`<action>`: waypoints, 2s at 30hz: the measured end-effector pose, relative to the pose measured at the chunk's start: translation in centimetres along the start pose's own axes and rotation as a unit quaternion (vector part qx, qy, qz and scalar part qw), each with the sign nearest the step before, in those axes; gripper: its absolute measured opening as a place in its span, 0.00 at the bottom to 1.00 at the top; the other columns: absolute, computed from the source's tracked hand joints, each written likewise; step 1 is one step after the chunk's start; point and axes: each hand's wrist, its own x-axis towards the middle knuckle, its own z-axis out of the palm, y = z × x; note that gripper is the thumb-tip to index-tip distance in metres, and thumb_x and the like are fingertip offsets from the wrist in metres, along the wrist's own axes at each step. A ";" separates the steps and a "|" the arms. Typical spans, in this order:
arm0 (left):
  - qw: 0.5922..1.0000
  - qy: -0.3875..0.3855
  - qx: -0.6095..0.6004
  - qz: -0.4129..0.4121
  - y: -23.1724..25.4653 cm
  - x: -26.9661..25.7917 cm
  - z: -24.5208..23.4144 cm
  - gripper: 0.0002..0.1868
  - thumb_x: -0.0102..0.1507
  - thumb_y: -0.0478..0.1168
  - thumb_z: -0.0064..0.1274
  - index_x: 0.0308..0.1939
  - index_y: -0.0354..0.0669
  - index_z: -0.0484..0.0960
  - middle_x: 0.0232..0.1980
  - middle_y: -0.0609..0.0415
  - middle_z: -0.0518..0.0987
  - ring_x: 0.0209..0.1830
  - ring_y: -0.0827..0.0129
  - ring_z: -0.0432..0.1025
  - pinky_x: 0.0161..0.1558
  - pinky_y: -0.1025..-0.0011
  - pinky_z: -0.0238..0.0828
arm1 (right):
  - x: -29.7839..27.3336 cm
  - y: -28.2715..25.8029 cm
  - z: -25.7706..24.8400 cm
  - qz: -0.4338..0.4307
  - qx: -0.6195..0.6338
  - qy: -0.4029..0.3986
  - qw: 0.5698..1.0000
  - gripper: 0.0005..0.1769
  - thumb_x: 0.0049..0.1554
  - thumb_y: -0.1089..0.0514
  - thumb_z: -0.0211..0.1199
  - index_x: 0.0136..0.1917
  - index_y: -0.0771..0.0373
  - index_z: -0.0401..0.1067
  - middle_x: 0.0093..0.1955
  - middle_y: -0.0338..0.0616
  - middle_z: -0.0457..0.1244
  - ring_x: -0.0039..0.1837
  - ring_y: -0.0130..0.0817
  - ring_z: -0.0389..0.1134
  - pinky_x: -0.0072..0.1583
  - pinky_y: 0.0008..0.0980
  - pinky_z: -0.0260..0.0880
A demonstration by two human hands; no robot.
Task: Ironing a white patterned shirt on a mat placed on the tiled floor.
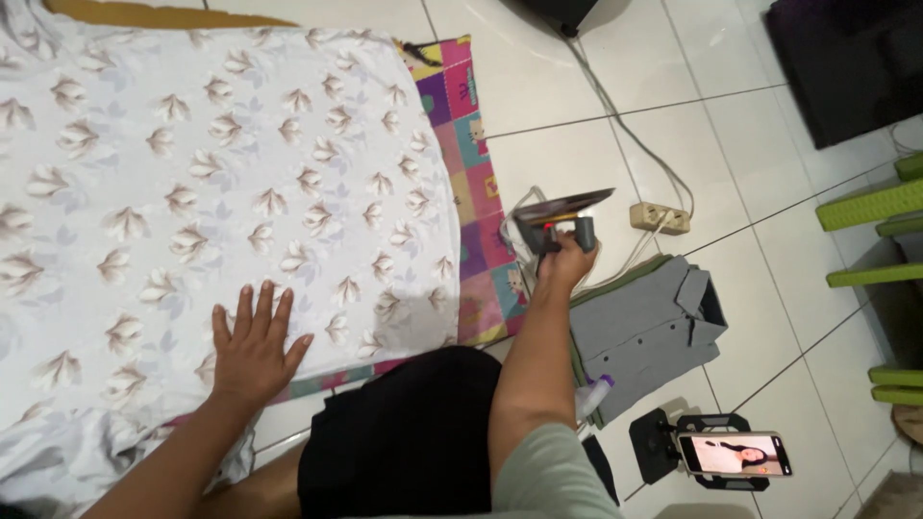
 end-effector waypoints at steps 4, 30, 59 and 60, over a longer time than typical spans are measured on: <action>1.000 -0.015 0.010 -0.019 -0.3 0.2 0.0 0.41 0.64 0.63 0.43 0.77 0.47 0.63 0.80 0.42 0.60 0.81 0.45 0.51 0.74 0.32 0.37 | 4.2 4.1 -2.1 0.030 0.073 0.005 0.997 0.24 0.46 0.82 0.58 0.51 0.62 0.66 0.44 0.44 0.61 0.46 0.38 0.66 0.49 0.39 0.72; 0.817 -0.029 -0.148 -0.557 -21.1 -16.1 -6.2 0.66 0.47 0.63 0.70 0.80 0.47 0.49 0.77 0.28 0.54 0.78 0.36 0.54 0.76 0.52 0.54 | -12.2 5.7 1.6 0.286 -0.659 -0.521 0.461 0.19 0.45 0.58 0.82 0.42 0.65 0.74 0.34 0.44 0.64 0.34 0.35 0.62 0.36 0.35 0.62; 0.980 0.043 0.116 -0.157 -30.0 15.1 -25.7 0.14 0.64 0.34 0.48 0.50 0.35 0.84 0.49 0.30 0.81 0.48 0.36 0.76 0.46 0.46 0.74 | -10.6 -0.7 20.6 0.094 -0.522 -0.483 0.697 0.34 0.59 0.49 0.70 0.72 0.66 0.67 0.57 0.51 0.68 0.53 0.41 0.67 0.55 0.41 0.68; 0.976 0.092 0.090 -0.174 -30.4 16.0 -25.3 0.18 0.62 0.33 0.48 0.55 0.35 0.82 0.51 0.28 0.80 0.49 0.34 0.75 0.46 0.45 0.73 | -11.2 -0.3 21.7 0.104 -0.534 -0.469 0.696 0.37 0.58 0.47 0.70 0.74 0.62 0.64 0.59 0.53 0.66 0.54 0.42 0.65 0.54 0.43 0.67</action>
